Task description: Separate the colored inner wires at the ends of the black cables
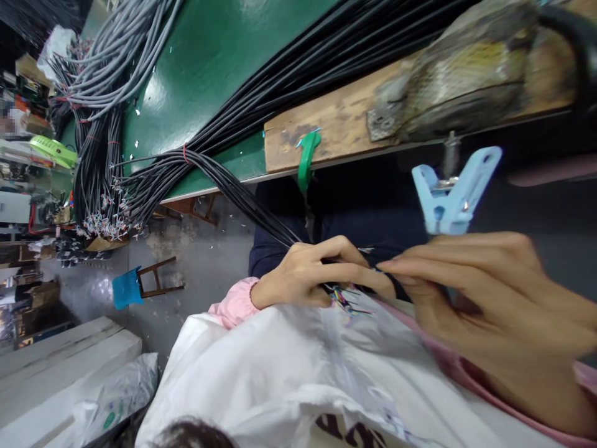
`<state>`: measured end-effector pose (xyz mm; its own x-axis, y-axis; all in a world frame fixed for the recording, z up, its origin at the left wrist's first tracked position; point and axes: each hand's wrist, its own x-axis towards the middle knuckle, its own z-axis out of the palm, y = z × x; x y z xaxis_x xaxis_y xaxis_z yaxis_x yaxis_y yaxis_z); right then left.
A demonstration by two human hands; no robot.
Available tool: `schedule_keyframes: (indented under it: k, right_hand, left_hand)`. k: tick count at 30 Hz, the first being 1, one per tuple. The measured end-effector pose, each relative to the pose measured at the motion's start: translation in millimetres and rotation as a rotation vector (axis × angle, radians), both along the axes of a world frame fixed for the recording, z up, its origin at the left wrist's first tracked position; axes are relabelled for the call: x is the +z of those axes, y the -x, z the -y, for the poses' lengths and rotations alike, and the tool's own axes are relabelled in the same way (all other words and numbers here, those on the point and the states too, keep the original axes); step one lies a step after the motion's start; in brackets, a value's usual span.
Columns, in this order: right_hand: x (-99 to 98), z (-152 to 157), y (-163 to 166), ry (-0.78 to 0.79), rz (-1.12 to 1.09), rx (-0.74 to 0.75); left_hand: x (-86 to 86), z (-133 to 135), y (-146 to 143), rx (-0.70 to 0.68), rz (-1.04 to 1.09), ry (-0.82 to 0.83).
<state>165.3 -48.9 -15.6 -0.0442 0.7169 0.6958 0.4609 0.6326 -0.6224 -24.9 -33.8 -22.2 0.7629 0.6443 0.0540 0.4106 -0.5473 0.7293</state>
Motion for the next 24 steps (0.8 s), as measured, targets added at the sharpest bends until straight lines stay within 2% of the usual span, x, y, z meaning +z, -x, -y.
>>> schedule_keyframes:
  k: [3,6,9,12,19,22,24]
  right_hand:
    - [1.4,1,-3,0.002,0.122,-0.048]
    - [5.3,0,-15,0.056,0.194,-0.010]
    - [8.5,-3,-26,0.143,0.085,0.034]
    - [8.9,-5,-29,0.195,-0.038,0.013]
    - [5.3,-11,-12,0.028,-0.065,0.029]
    - [2.3,-17,-12,0.064,-0.101,0.116]
    - [-1.3,-22,-14,0.148,-0.202,0.201]
  left_hand:
    - [6.6,-1,-3,0.094,0.016,0.075]
    - [7.5,-3,-6,0.140,-0.009,0.059]
    - [3.3,-4,-8,0.131,0.046,0.019]
    - [1.0,-2,-10,0.188,0.150,0.004]
    - [13.2,-8,-17,0.196,0.219,-0.014]
    - [12.3,-11,-21,0.195,0.271,-0.066]
    - [8.9,-11,-24,0.227,0.276,-0.110]
